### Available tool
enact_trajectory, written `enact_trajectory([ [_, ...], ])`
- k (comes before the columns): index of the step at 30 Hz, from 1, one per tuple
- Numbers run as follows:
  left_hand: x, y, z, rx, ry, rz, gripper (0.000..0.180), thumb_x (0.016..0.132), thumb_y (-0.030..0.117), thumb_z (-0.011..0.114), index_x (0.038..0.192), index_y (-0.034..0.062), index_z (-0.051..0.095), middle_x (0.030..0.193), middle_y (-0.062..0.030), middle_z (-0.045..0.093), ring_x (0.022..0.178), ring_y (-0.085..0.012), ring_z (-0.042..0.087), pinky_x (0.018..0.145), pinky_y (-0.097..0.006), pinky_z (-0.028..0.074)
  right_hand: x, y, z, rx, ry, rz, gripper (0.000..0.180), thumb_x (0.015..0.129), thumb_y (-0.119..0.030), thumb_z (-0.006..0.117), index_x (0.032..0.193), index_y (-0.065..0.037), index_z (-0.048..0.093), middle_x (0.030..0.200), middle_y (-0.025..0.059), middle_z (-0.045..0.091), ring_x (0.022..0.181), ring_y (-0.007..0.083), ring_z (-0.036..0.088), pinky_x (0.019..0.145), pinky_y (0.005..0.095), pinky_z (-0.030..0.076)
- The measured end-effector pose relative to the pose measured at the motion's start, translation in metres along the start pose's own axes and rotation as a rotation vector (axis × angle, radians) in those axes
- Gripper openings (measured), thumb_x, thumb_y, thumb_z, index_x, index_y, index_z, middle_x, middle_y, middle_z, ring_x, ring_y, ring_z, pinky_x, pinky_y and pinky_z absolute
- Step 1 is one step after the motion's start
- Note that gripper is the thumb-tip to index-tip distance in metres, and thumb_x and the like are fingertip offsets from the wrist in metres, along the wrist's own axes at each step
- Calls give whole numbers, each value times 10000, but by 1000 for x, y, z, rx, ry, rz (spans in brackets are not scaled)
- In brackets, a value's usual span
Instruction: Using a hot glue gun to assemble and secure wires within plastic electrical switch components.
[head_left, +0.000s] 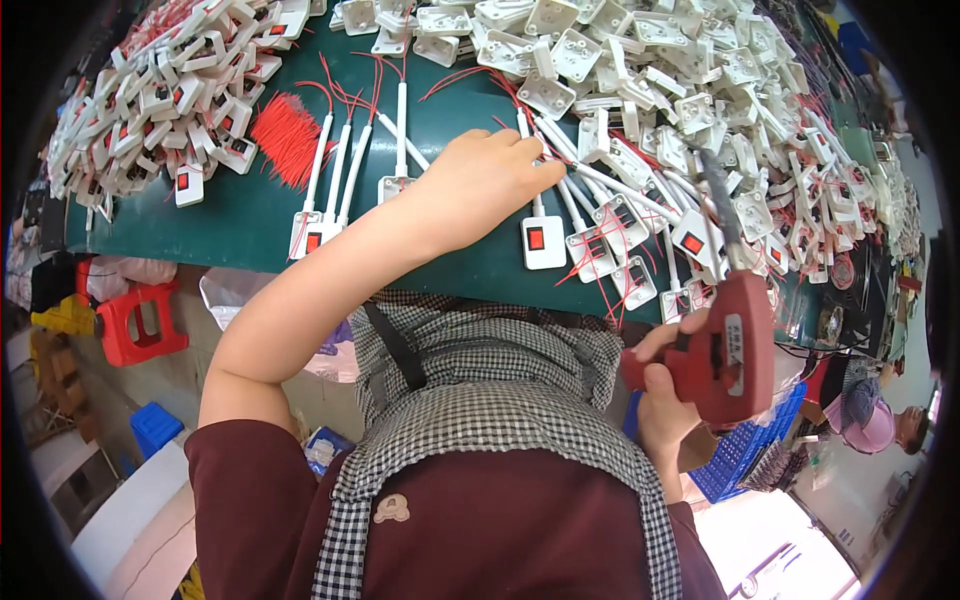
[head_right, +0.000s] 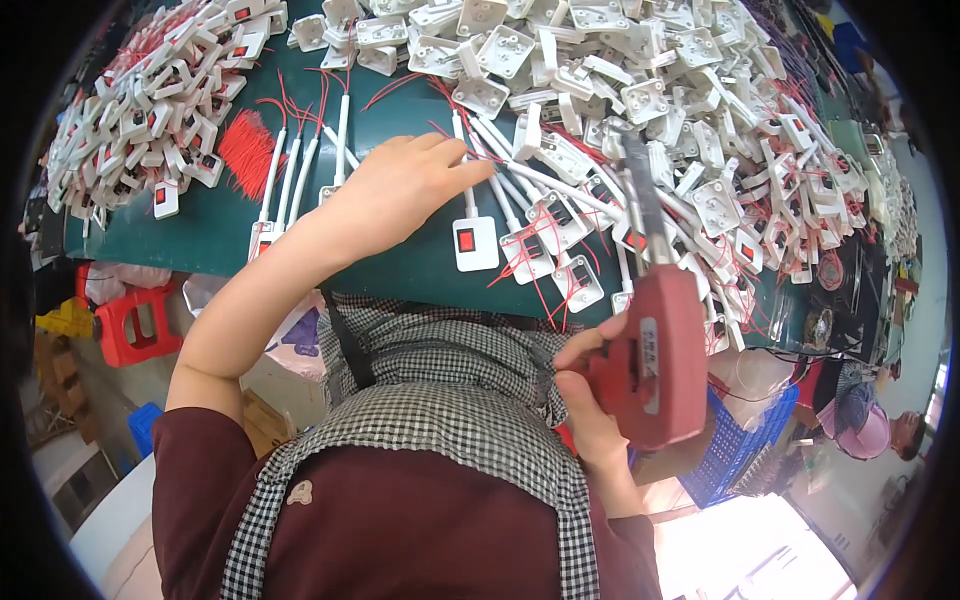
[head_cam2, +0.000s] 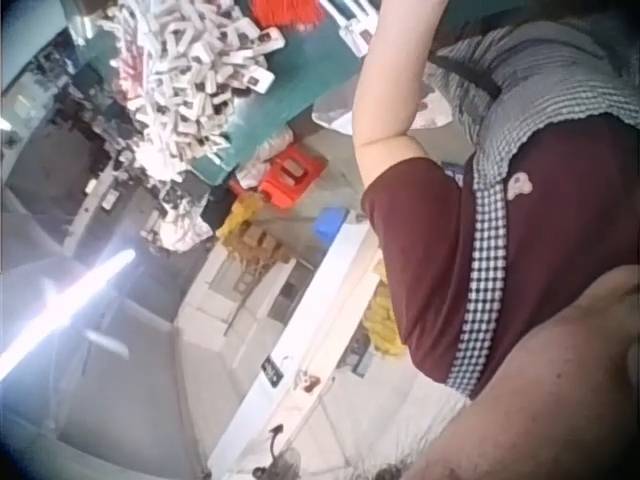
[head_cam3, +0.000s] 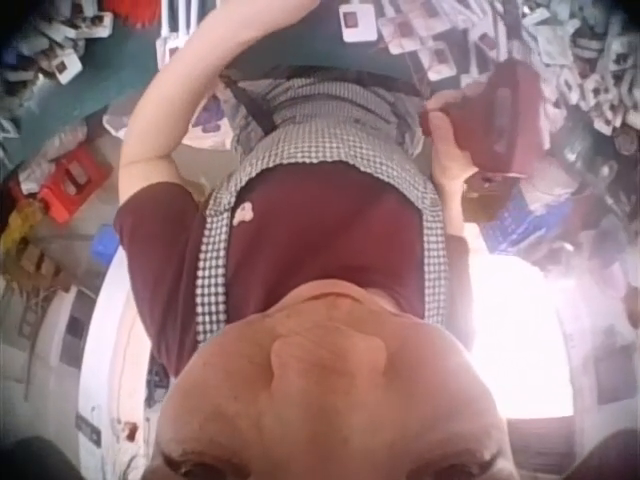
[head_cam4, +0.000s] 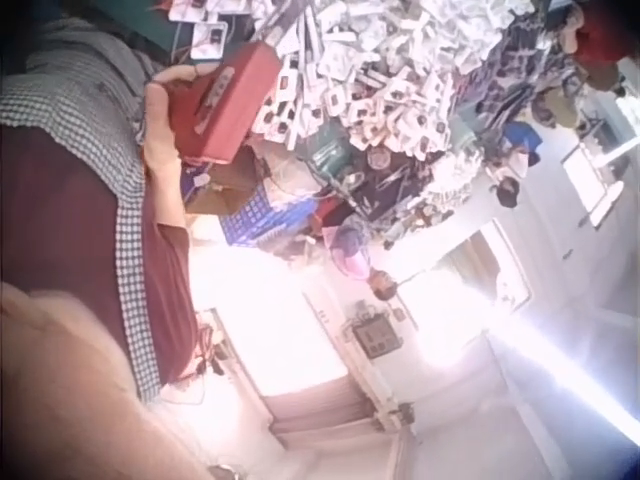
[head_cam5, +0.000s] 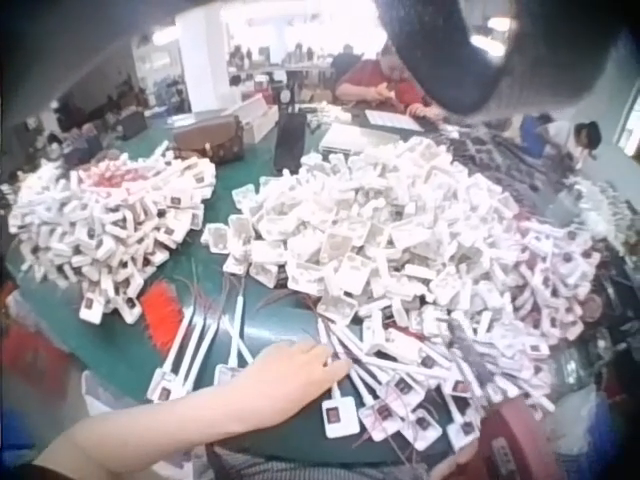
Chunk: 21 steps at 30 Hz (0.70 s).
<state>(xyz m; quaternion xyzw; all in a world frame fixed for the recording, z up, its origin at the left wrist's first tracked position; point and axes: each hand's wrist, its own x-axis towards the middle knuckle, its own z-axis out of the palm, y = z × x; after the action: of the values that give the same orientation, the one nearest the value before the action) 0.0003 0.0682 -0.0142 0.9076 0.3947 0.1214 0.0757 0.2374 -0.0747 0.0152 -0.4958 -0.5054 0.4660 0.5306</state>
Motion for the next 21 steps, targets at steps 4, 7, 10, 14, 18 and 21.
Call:
enact_trajectory([
  [4,0,-10,4,24,15,66,220,710,74,595,929,59,591,895,-69,556,848,-236,592,725,-360,475,-3,6,4,41,-10,35,570,762,-46,678,1225,-5,347,1100,97,434,695,177,560,579,275,488],
  [7,4,-17,5,66,27,207,130,708,96,590,834,65,598,856,-57,567,808,-216,604,695,-347,482,-3,9,7,94,14,-7,584,773,-50,674,1246,-10,333,1110,104,434,703,182,566,573,277,492],
  [10,10,-24,3,152,35,368,100,689,104,601,785,76,595,817,-37,566,770,-189,602,685,-333,483,-5,6,13,125,43,-7,569,781,-42,663,1242,-4,332,1116,108,437,748,193,581,601,279,502],
  [14,1,-26,-4,267,80,490,102,673,127,609,742,82,550,834,-33,550,730,-157,590,632,-290,498,-7,5,19,-37,5,-10,516,789,-7,629,1218,7,341,1100,114,458,848,208,598,689,276,519],
  [18,-14,-27,0,135,49,410,159,678,127,615,776,62,507,879,-57,533,761,-198,603,615,-302,518,-9,3,23,-53,-31,0,490,789,19,608,1203,8,347,1071,116,486,880,211,600,749,289,519],
  [21,-16,-33,-1,-91,12,313,150,714,89,588,840,44,520,919,-79,546,799,-251,610,671,-341,520,-10,21,26,-111,-52,45,533,764,20,654,1202,5,352,1076,137,522,893,218,602,772,298,514],
])
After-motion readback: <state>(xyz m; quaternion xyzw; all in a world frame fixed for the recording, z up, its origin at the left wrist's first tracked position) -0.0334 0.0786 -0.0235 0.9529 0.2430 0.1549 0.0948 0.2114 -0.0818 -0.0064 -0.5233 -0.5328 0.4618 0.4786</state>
